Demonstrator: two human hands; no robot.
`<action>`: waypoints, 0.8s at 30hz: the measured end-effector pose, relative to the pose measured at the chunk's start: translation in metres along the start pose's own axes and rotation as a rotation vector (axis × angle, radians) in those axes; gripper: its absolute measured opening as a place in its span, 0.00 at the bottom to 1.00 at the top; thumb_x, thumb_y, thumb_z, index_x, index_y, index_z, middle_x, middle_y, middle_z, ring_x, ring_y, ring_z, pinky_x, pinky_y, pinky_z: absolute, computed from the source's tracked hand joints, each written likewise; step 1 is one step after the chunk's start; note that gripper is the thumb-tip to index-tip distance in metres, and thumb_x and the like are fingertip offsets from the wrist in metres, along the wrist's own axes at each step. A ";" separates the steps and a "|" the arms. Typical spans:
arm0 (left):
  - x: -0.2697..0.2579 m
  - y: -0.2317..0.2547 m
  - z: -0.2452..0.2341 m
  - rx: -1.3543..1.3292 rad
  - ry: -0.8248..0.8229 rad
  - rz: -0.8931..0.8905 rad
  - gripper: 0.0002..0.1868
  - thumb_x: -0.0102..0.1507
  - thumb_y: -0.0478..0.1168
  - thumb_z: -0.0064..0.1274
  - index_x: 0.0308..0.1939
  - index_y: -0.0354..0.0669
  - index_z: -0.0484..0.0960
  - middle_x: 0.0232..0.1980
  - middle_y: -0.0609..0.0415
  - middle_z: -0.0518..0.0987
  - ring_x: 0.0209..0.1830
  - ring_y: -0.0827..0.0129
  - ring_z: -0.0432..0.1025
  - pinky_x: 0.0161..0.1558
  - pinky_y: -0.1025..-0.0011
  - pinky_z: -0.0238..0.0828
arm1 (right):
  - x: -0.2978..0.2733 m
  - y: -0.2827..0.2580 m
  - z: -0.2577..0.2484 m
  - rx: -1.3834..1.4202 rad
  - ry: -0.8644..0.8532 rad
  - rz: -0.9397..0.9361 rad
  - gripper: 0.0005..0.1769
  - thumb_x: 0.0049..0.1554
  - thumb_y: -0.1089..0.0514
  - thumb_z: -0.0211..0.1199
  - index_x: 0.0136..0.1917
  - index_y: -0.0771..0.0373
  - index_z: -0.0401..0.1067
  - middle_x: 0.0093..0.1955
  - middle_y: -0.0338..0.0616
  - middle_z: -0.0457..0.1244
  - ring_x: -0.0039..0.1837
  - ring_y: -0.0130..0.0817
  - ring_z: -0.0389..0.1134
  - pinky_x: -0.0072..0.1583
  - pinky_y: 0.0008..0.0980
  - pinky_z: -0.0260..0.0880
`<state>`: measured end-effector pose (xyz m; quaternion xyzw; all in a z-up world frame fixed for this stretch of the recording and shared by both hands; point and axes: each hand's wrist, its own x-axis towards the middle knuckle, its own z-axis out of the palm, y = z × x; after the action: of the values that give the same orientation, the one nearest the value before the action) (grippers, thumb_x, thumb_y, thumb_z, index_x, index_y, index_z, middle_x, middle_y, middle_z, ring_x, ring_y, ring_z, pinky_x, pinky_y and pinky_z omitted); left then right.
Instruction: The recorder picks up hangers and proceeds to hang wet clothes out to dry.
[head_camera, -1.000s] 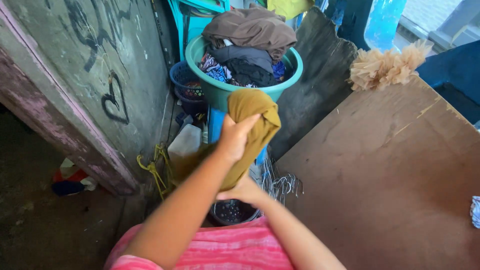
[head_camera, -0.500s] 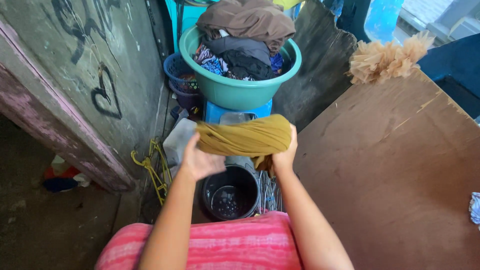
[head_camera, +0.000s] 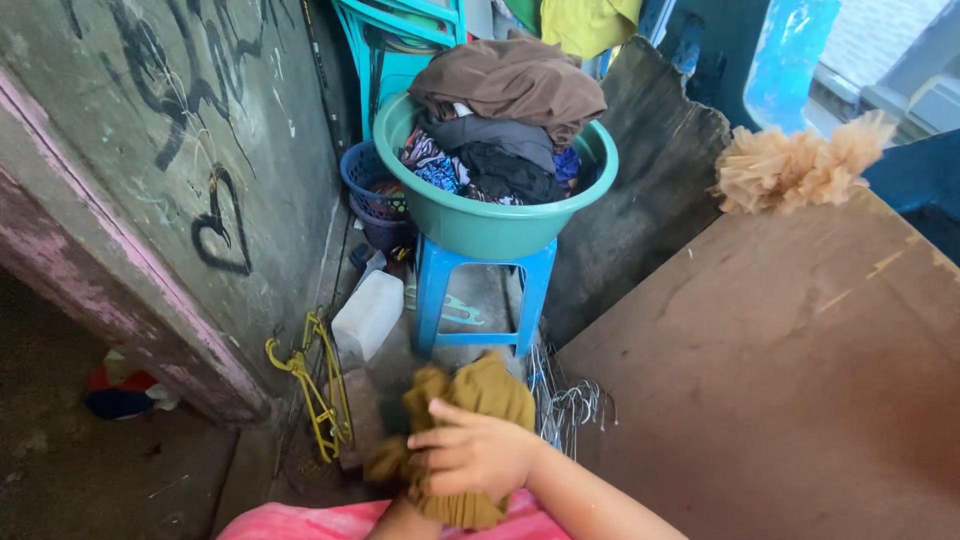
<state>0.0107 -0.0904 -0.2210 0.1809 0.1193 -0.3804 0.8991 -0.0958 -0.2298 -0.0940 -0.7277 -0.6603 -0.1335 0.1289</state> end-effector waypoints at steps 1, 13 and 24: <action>0.001 0.001 -0.006 0.008 -0.023 0.033 0.56 0.57 0.70 0.46 0.75 0.32 0.48 0.77 0.32 0.57 0.77 0.38 0.55 0.72 0.44 0.50 | 0.002 -0.001 -0.001 -0.015 0.017 -0.009 0.17 0.54 0.49 0.61 0.57 0.49 0.71 0.58 0.43 0.64 0.74 0.49 0.64 0.77 0.66 0.49; 0.008 -0.011 -0.045 0.082 -0.316 0.384 0.38 0.62 0.47 0.51 0.73 0.35 0.60 0.74 0.43 0.67 0.73 0.51 0.62 0.72 0.52 0.56 | -0.068 0.024 0.028 0.309 0.760 0.720 0.25 0.50 0.61 0.68 0.62 0.56 0.70 0.59 0.46 0.65 0.61 0.41 0.68 0.62 0.36 0.69; -0.006 0.022 -0.024 0.260 -0.315 0.597 0.29 0.62 0.35 0.53 0.69 0.34 0.70 0.69 0.44 0.74 0.70 0.52 0.67 0.69 0.52 0.63 | -0.076 0.044 0.095 1.598 1.016 1.513 0.18 0.59 0.50 0.54 0.62 0.53 0.70 0.53 0.40 0.71 0.48 0.37 0.73 0.41 0.39 0.72</action>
<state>0.0209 -0.0621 -0.2355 0.2599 -0.1282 -0.1363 0.9473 -0.0567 -0.2696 -0.2107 -0.5096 0.1614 0.1506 0.8316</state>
